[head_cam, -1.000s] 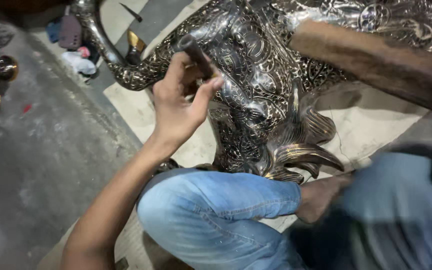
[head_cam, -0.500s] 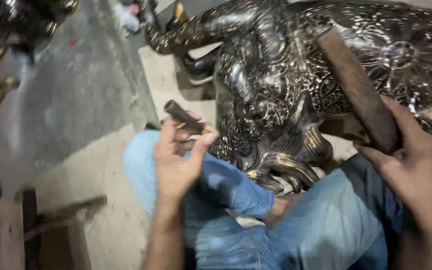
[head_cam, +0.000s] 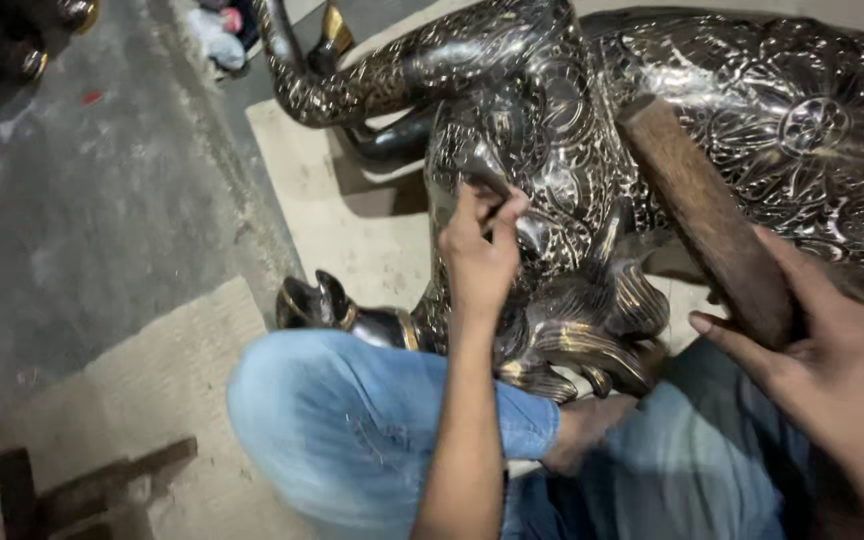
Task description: The person uses a chisel and wooden mallet to engrave intricate floral patterns onto a large, dark metal sculpture. They hold the chisel in one hand and strike it with the mallet in the other, working on different sections of the sculpture's surface.
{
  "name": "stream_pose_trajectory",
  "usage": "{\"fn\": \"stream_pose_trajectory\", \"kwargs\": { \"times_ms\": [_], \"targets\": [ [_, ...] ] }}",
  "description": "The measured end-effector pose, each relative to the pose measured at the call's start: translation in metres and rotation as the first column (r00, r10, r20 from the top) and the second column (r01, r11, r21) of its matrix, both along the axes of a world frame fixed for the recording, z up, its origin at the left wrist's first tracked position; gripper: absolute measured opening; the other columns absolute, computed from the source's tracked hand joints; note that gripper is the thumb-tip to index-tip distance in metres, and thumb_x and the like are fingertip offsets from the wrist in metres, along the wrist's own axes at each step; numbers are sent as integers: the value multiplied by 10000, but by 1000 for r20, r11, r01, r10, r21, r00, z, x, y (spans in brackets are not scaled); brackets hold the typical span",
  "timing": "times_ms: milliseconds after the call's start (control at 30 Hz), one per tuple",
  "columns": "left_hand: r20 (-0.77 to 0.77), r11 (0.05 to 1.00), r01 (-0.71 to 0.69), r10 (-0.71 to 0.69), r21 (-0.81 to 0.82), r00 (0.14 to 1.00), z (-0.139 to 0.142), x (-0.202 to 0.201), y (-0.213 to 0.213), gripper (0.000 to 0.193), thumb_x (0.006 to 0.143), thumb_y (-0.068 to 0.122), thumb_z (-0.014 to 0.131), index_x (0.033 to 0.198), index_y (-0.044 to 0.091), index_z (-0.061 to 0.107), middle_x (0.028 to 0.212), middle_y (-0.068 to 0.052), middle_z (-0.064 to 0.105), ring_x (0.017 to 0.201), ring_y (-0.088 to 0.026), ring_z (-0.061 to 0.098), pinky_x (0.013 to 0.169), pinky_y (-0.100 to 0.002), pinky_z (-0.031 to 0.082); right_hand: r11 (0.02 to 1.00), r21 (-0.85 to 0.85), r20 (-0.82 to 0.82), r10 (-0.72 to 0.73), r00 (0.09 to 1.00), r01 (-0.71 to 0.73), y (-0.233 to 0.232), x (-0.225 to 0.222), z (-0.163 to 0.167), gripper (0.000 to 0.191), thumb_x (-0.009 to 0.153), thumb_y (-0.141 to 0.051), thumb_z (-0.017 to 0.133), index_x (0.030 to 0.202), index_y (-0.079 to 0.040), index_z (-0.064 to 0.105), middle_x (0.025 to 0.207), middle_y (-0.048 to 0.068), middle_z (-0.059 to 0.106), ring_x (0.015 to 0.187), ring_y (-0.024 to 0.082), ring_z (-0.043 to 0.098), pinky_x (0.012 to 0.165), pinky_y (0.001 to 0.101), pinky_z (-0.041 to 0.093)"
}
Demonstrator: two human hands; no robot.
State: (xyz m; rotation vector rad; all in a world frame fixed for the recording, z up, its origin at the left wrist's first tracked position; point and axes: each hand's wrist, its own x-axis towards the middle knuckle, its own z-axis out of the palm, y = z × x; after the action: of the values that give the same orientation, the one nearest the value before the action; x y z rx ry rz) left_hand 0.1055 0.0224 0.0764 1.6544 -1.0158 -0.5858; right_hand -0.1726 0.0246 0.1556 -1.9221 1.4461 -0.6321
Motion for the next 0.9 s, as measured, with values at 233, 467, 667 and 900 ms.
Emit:
{"fn": "stream_pose_trajectory", "kwargs": {
  "times_ms": [233, 467, 667, 900],
  "targets": [
    [29, 996, -33, 35, -80, 999, 17, -16, 21, 137, 961, 12, 684, 1095, 16, 658, 1025, -116, 749, 940, -247, 763, 818, -366, 600, 819, 538, -78, -189, 979, 201, -12, -5, 28, 584, 859, -81, 787, 1387, 49, 575, 1039, 275, 754, 880, 358, 792, 794, 451, 601],
    [-149, 993, -6, -12, -119, 989, 21, -15, 23, 219, 937, -87, 599, 1133, 1, 642, 1066, -110, 733, 966, -203, 772, 800, -337, 655, 889, -224, -423, 281, 861, -400, -42, 45, 67, 887, 701, -6, 776, 1525, 9, 449, 1074, 252, 657, 884, 332, 691, 770, 412, 570],
    [102, 992, -29, 42, -122, 994, 11, -12, 26, 193, 940, -66, 643, 1114, 10, 681, 983, -121, 771, 882, -206, 769, 763, -345, 623, 713, -268, -621, 386, 682, -648, -65, 78, 82, 940, 699, -145, 814, 1574, -157, 470, 1067, 208, 704, 771, 263, 689, 635, 381, 551],
    [148, 992, -79, 93, -98, 985, 0, -12, 24, 139, 939, 21, 754, 986, 1, 625, 926, -154, 738, 761, -233, 758, 660, -320, 597, 641, -238, -780, 322, 537, -730, -66, 101, 100, 758, 853, -218, 739, 1563, -271, 479, 1080, 79, 743, 744, 174, 697, 630, 331, 573]
  ]
}}
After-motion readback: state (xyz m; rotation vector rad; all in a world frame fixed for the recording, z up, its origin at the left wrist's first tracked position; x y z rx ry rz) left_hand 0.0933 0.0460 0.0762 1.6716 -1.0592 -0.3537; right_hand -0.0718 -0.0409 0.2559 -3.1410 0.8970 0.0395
